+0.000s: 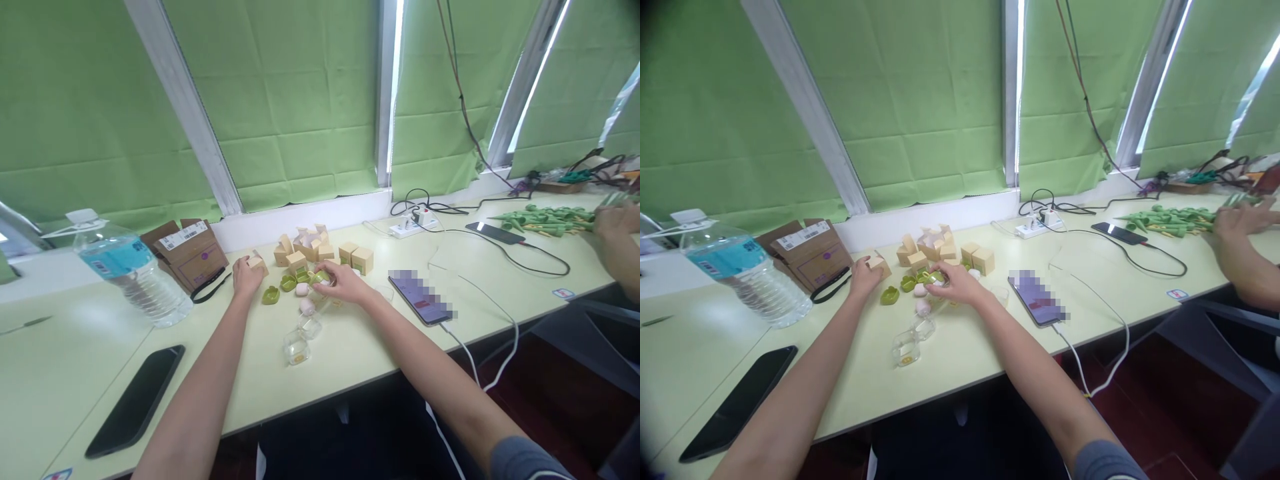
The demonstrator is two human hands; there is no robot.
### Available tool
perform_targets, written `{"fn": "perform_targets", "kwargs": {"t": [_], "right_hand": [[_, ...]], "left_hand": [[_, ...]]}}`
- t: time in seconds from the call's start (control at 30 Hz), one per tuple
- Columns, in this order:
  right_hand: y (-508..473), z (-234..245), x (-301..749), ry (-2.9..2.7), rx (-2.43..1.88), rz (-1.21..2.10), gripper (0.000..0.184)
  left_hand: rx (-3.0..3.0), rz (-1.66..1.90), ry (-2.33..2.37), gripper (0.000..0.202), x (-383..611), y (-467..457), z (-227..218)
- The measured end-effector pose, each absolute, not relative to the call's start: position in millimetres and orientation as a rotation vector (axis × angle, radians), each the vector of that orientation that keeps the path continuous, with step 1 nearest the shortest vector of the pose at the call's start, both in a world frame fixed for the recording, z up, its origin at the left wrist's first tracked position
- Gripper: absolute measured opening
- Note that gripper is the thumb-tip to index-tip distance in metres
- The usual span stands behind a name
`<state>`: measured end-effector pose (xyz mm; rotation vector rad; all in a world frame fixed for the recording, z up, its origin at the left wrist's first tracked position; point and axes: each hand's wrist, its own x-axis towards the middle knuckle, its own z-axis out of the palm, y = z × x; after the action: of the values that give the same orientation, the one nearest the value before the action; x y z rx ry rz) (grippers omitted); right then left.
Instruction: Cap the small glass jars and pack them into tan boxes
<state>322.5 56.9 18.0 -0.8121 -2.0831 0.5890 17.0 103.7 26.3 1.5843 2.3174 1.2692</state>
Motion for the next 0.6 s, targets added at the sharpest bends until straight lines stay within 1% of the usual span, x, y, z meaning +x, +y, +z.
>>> {"fn": "perform_targets", "kwargs": {"t": [0.27, 0.47, 0.53, 0.6], "right_hand": [[57, 19, 322, -2.085, -0.813, 0.592, 0.038], [57, 19, 322, -2.077, -0.811, 0.613, 0.039], [56, 20, 323, -2.076, -0.808, 0.607, 0.039], [56, 21, 322, -2.075, -0.811, 0.594, 0.037]], "left_hand": [[1.585, 1.28, 2.27, 0.049, 6, 107, 15], [1.584, 1.39, 2.188, 0.044, 5, 102, 15], [1.548, 1.55, 2.008, 0.045, 10, 98, 20], [1.474, 1.727, 1.666, 0.049, 19, 93, 27]]}}
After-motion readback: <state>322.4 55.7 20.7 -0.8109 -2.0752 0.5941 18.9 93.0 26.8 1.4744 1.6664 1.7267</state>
